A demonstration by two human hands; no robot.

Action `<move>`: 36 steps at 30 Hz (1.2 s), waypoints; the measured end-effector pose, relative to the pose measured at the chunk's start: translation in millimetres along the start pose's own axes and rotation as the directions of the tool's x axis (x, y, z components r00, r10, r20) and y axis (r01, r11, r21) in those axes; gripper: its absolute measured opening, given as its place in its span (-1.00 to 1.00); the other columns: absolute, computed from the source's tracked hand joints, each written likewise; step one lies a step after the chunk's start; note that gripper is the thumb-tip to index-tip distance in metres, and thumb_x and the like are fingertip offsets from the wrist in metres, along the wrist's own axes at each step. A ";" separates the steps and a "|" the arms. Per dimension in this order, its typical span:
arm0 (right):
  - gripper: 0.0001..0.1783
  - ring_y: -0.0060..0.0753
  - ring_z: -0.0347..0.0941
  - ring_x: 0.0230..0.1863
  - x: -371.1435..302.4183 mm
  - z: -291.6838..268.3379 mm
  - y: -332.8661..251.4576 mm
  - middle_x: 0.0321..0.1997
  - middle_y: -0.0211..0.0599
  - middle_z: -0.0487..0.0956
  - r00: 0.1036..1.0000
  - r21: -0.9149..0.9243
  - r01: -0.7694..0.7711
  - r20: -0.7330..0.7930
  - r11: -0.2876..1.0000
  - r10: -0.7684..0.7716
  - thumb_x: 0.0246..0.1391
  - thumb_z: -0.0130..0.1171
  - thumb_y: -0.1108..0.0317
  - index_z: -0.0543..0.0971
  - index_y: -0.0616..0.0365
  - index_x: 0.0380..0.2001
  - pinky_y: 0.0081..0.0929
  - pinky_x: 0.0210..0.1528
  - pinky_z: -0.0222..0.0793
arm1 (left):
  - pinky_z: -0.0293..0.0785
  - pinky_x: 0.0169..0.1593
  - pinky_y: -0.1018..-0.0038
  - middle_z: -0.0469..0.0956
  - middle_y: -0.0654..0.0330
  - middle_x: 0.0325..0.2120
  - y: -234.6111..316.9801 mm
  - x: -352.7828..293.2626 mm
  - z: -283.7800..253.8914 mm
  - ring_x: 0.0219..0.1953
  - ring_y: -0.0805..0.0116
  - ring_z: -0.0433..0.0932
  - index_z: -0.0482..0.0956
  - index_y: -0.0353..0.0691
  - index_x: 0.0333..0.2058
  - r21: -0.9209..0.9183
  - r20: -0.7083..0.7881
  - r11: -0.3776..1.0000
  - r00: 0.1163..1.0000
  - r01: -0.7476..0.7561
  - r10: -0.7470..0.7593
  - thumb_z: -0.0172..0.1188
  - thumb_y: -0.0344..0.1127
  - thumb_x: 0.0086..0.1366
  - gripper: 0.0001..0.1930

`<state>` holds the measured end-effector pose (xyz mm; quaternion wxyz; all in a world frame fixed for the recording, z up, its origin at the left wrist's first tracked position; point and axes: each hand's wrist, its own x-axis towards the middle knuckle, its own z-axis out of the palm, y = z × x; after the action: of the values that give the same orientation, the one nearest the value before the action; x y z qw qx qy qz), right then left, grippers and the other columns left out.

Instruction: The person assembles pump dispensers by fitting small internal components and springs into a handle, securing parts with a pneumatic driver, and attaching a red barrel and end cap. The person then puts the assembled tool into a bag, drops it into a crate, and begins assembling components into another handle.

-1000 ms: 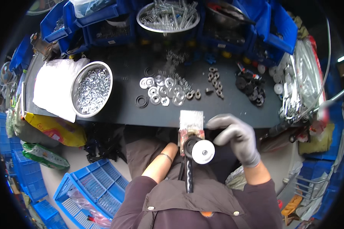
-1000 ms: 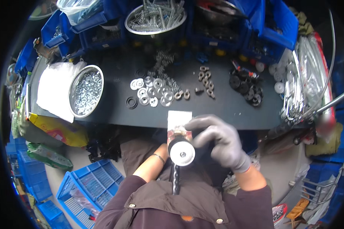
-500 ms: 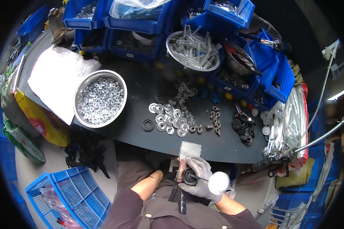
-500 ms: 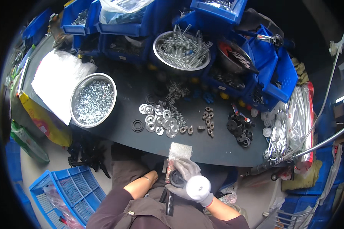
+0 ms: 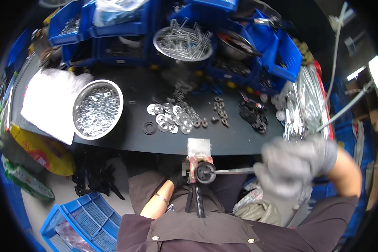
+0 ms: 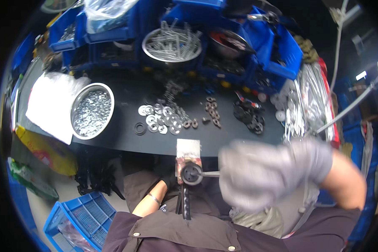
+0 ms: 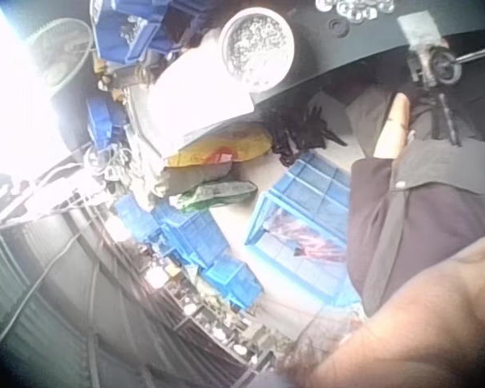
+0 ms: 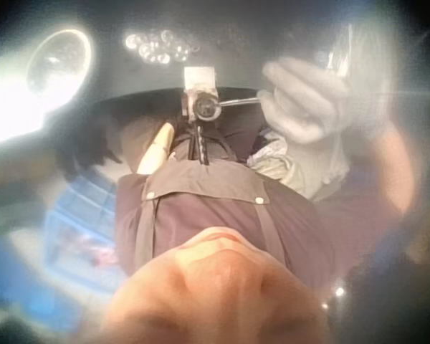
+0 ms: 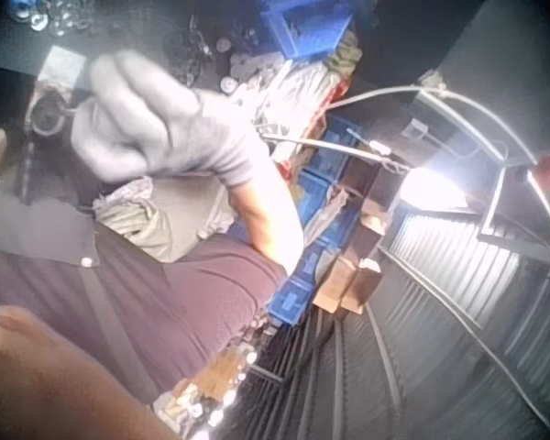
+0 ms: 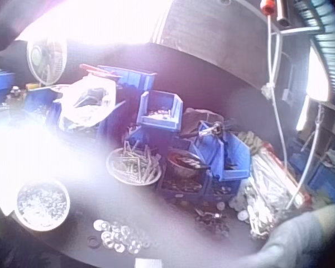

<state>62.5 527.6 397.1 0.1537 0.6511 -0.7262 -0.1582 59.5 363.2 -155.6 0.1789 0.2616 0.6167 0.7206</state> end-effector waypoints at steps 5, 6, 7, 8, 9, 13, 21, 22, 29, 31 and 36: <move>-0.74 -0.30 0.30 -0.61 31.8 -4.4 -12.7 -0.51 -0.32 0.45 0.775 -0.113 -0.610 0.120 0.784 0.620 -0.30 0.34 0.26 0.43 0.06 -0.70 -0.35 -0.63 0.16 | 0.43 0.04 0.40 0.54 0.14 -0.13 10.3 -3.8 14.5 -0.10 0.27 0.51 0.42 -0.25 0.04 -0.034 0.057 0.996 0.995 0.084 -0.082 0.01 -0.12 0.39 -0.62; -0.74 -0.30 0.31 -0.61 36.0 -2.5 -17.3 -0.52 -0.35 0.44 0.691 -0.200 -0.682 0.140 0.704 0.709 -0.24 0.33 0.24 0.44 0.07 -0.70 -0.33 -0.61 0.20 | 0.44 0.04 0.40 0.54 0.14 -0.13 12.1 -5.0 15.7 -0.11 0.27 0.51 0.42 -0.25 0.03 -0.028 0.070 0.994 0.992 0.106 -0.104 0.01 -0.12 0.39 -0.62; -0.73 -0.30 0.32 -0.60 38.7 -2.4 -23.9 -0.53 -0.38 0.44 0.580 -0.299 -0.743 0.158 0.599 0.799 -0.19 0.31 0.22 0.45 0.09 -0.70 -0.30 -0.59 0.24 | 0.44 0.04 0.40 0.54 0.14 -0.13 11.8 -10.4 17.3 -0.11 0.27 0.51 0.42 -0.25 0.03 -0.025 0.105 0.992 0.987 0.126 -0.122 0.01 -0.12 0.39 -0.62; -0.78 -0.34 0.35 -0.57 53.6 4.5 -17.8 -0.51 -0.38 0.47 0.603 -0.216 -0.762 0.105 0.610 0.790 -0.14 0.31 0.26 0.51 0.12 -0.63 -0.34 -0.55 0.29 | 0.44 0.04 0.40 0.54 0.15 -0.13 15.0 4.0 26.3 -0.11 0.27 0.51 0.42 -0.25 0.03 -0.025 0.152 0.990 0.979 0.141 -0.136 0.01 -0.12 0.39 -0.62; -0.81 -0.38 0.39 -0.54 53.1 6.6 -14.8 -0.48 -0.39 0.51 0.624 -0.141 -0.769 0.048 0.623 0.780 -0.09 0.30 0.29 0.56 0.16 -0.56 -0.37 -0.51 0.34 | 0.44 0.04 0.39 0.54 0.15 -0.13 14.8 16.9 20.0 -0.11 0.27 0.51 0.42 -0.25 0.03 -0.032 0.198 0.988 0.970 0.151 -0.142 0.01 -0.11 0.39 -0.62; -0.83 -0.46 0.44 -0.46 -22.1 -50.1 -103.7 -0.42 -0.39 0.53 0.189 -0.080 -0.979 -0.025 0.186 0.982 0.00 0.26 0.27 0.58 0.14 -0.43 -0.46 -0.43 0.36 | 0.44 0.03 0.39 0.54 0.15 -0.14 9.2 42.3 -7.2 -0.11 0.28 0.51 0.43 -0.25 0.02 -0.075 0.441 0.981 0.888 0.180 -0.130 0.00 -0.10 0.39 -0.62; -0.75 -0.56 0.51 -0.23 -109.9 -35.1 -388.4 -0.26 -0.40 0.57 -0.755 0.602 -0.527 -0.008 -0.600 0.655 0.29 0.10 0.34 0.52 0.27 -0.06 -0.51 -0.26 0.48 | 0.44 0.02 0.39 0.54 0.15 -0.15 16.0 -48.2 -39.7 -0.12 0.28 0.51 0.44 -0.24 0.01 0.008 0.507 0.962 0.828 0.272 -0.239 -0.01 -0.08 0.40 -0.62; -0.71 -0.53 0.54 -0.27 -92.3 -17.4 -441.0 -0.24 -0.36 0.58 -0.963 0.693 0.001 0.194 -0.721 0.185 0.29 0.09 0.30 0.51 0.25 -0.03 -0.50 -0.26 0.53 | 0.44 0.01 0.39 0.54 0.15 -0.15 17.2 -52.0 -47.2 -0.12 0.28 0.51 0.44 -0.24 0.01 0.026 0.510 0.960 0.822 0.279 -0.253 -0.02 -0.08 0.40 -0.62; -0.50 -0.18 0.58 -0.24 -20.5 137.3 -748.6 -0.17 -0.08 0.58 -0.661 0.646 0.724 0.551 -0.242 -0.510 0.16 0.02 0.37 0.30 0.24 0.16 -0.26 -0.20 0.54 | 0.44 0.00 0.38 0.54 0.16 -0.16 24.1 -30.5 -71.6 -0.12 0.28 0.51 0.45 -0.23 -0.01 0.169 0.518 0.927 0.770 0.336 -0.373 -0.03 -0.06 0.40 -0.62; -0.38 -0.10 0.53 -0.01 -22.6 112.3 -856.4 -0.03 0.06 0.53 -0.752 0.527 0.620 0.189 -0.582 -0.631 0.05 0.03 0.40 0.25 0.31 0.22 -0.27 0.02 0.47 | 0.44 0.00 0.38 0.54 0.16 -0.16 14.5 -20.2 -63.5 -0.12 0.28 0.51 0.45 -0.23 -0.01 0.184 0.511 0.918 0.764 0.351 -0.394 -0.03 -0.06 0.41 -0.62; -0.30 0.12 0.42 0.10 -12.6 46.1 -834.2 0.08 0.18 0.45 -0.807 -0.601 0.591 -0.425 -0.539 -0.411 0.08 0.15 0.10 0.31 0.33 0.19 -0.14 0.16 0.33 | 0.44 -0.01 0.38 0.54 0.16 -0.17 16.5 -9.3 -82.0 -0.13 0.29 0.51 0.45 -0.22 -0.02 0.293 0.402 0.887 0.795 0.358 -0.454 -0.04 -0.04 0.41 -0.61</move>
<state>792.5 456.5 -3.3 0.1096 0.8976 0.3974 0.1559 19.0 289.7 -149.2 0.4433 0.3020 0.6679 0.5159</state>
